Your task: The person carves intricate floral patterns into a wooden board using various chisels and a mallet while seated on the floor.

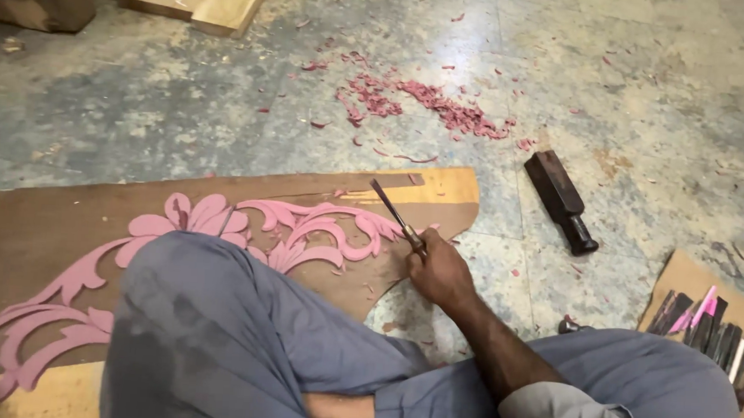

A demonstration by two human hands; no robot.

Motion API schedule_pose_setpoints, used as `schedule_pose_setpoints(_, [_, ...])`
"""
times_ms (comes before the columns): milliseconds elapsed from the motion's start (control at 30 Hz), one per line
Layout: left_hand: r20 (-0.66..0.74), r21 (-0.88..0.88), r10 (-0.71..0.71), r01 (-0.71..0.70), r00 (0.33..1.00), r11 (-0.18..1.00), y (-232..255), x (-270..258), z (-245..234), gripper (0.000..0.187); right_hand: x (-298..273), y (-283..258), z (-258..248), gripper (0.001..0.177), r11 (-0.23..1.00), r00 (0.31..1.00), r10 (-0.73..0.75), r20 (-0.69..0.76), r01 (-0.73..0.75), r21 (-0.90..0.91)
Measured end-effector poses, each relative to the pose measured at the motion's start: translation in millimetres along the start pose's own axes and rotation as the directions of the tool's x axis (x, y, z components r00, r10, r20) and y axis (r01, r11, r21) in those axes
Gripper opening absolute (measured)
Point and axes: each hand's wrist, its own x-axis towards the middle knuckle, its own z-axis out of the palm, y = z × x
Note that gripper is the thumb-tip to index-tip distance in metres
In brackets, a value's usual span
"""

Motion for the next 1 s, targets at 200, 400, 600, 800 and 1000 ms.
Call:
schedule_pose_setpoints(200, [0.023, -0.111, -0.013, 0.016, 1.000, 0.994, 6, -1, 4, 0.068, 2, 2, -2, 0.027, 0.998, 0.999, 0.033, 0.009, -0.032, -0.056])
schedule_pose_setpoints(400, [0.031, -0.173, -0.005, 0.010, 1.000, 0.985, 22, 5, -3, 0.068, -2, -1, -5, 0.027, 1.000, 0.999, 0.003, -0.043, -0.003, 0.004])
schedule_pose_setpoints(600, [0.040, -0.232, -0.010, 0.019, 0.999, 0.973, 19, 3, -11, 0.069, 12, 1, -4, 0.024, 0.992, 0.994, -0.112, 0.003, 0.112, -0.065])
schedule_pose_setpoints(800, [0.038, -0.271, -0.007, 0.017, 0.999, 0.962, 24, -7, -30, 0.070, 20, -13, -16, 0.024, 0.994, 0.987, 0.090, 0.135, -0.082, -0.068])
schedule_pose_setpoints(1000, [0.060, -0.306, 0.011, 0.008, 0.998, 0.952, 47, -24, -39, 0.072, 26, 0, -15, 0.026, 0.996, 0.998, 0.044, 0.049, -0.040, -0.075])
